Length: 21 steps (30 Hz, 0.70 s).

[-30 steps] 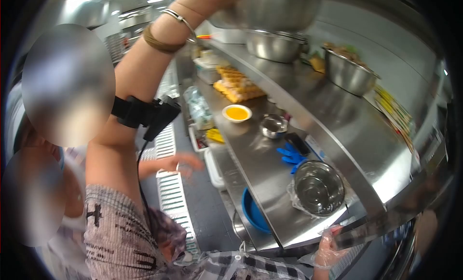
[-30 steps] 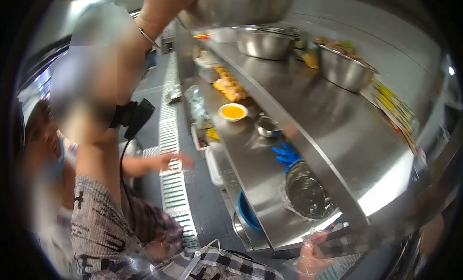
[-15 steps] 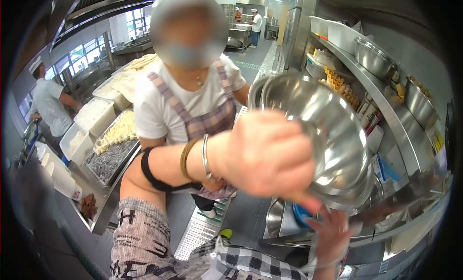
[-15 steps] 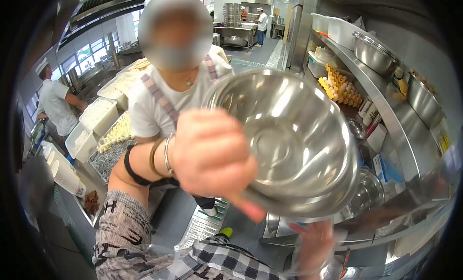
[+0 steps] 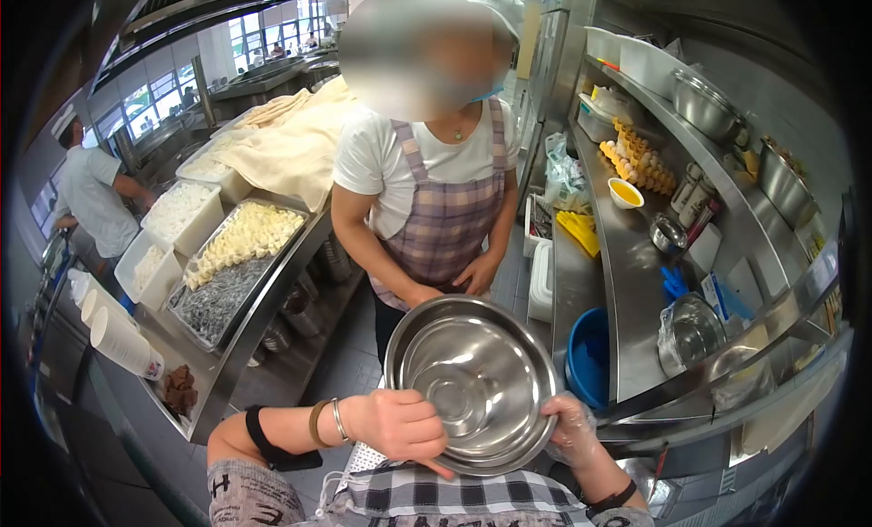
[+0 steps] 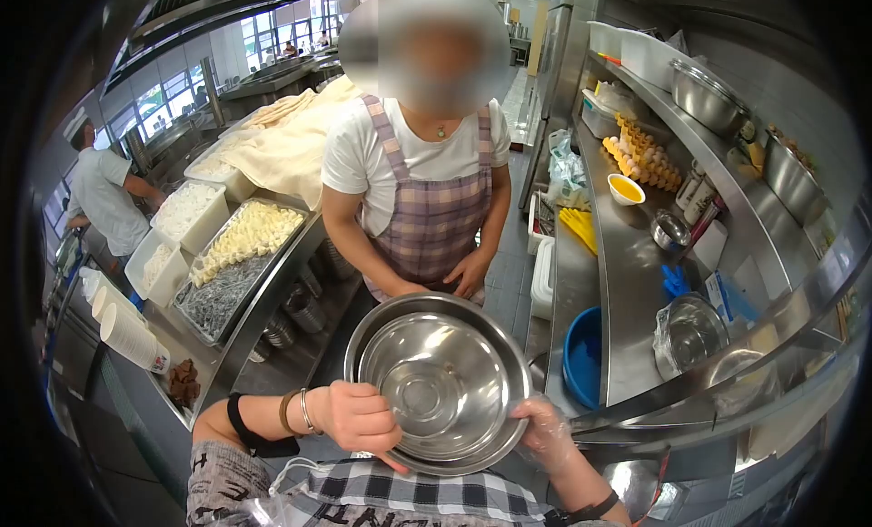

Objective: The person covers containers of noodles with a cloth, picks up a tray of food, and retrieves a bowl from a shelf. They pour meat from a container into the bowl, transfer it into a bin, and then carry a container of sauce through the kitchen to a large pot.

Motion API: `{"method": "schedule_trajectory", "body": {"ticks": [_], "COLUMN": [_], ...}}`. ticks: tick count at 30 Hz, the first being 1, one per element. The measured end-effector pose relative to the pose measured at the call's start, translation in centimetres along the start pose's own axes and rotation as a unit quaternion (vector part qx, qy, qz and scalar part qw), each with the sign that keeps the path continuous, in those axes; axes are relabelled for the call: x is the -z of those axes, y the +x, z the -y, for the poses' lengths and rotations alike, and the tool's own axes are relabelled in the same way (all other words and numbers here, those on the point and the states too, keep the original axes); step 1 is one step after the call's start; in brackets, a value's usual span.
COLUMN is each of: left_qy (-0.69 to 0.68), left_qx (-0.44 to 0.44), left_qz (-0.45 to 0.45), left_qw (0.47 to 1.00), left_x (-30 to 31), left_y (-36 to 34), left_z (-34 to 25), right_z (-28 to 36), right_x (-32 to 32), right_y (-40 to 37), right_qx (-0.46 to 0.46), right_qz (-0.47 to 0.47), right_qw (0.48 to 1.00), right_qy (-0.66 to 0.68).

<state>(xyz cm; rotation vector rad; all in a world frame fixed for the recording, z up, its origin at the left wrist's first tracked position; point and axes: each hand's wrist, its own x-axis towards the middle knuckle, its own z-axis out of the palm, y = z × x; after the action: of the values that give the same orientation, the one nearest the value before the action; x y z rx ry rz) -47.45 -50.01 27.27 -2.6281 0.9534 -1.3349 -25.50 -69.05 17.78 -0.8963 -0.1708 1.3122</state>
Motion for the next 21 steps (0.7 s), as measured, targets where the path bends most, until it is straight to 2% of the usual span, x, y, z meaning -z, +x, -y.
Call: {"method": "schedule_trajectory", "body": {"ticks": [2,3,5,6,7,9,10,11,13,15,17,18,19,21], "left_qy": [-0.006,-0.006,-0.001,-0.018,-0.018,-0.049,-0.067,-0.066,-0.115,-0.066,0.038,0.066,0.070,0.035], "left_qx": [0.047,0.048,0.102,0.154,0.157,0.301,0.370,0.373,0.484,0.502,0.502,0.494,0.498,0.453], "left_qz": [0.053,0.055,0.075,0.148,0.149,0.252,0.314,0.315,0.171,0.185,0.220,0.209,0.208,0.246], "left_qw": [0.997,0.997,0.992,0.977,0.976,0.918,0.872,0.870,0.850,0.842,0.836,0.842,0.839,0.856], "left_x": [0.9,1.2,1.8,2.7,3.4,4.6,4.9,4.5,2.9,2.2,1.8,1.7,1.4,0.6], "left_y": [-1.5,-2.0,-3.0,-3.6,-3.5,-3.3,-3.8,-4.8,-6.7,-7.1,-7.1,-6.6,-6.5,-7.1], "left_z": [-1.1,-1.4,-2.1,-2.9,-3.1,-3.6,-4.1,-4.8,-5.8,-5.7,-5.0,-4.5,-4.2,-3.8], "right_z": [-1.1,-1.9,-3.6,-4.4,-5.0,-6.0,-6.9,-7.0,-6.7,-7.1,-7.5,-8.0,-8.0,-7.8], "right_x": [-2.1,-1.9,-1.8,-1.8,-1.8,-1.7,-1.0,-1.1,-1.7,-2.4,-3.5,-3.5,-4.2,-5.9], "right_y": [0.6,1.1,2.1,2.6,2.9,3.3,3.9,3.9,4.1,4.5,4.6,5.2,5.2,4.9], "right_qx": [-0.039,-0.064,-0.054,-0.052,-0.055,-0.066,-0.051,-0.055,-0.065,-0.068,-0.048,-0.046,-0.048,-0.047], "right_qz": [0.013,-0.031,-0.026,-0.014,-0.013,-0.052,-0.064,-0.061,-0.060,-0.055,0.015,0.029,0.034,0.110], "right_qw": [0.998,0.994,0.994,0.996,0.995,0.990,0.986,0.986,0.919,0.904,0.909,0.885,0.883,0.901], "right_qy": [-0.054,-0.087,-0.090,-0.078,-0.078,-0.112,-0.143,-0.143,-0.385,-0.418,-0.415,-0.463,-0.466,-0.418]}}
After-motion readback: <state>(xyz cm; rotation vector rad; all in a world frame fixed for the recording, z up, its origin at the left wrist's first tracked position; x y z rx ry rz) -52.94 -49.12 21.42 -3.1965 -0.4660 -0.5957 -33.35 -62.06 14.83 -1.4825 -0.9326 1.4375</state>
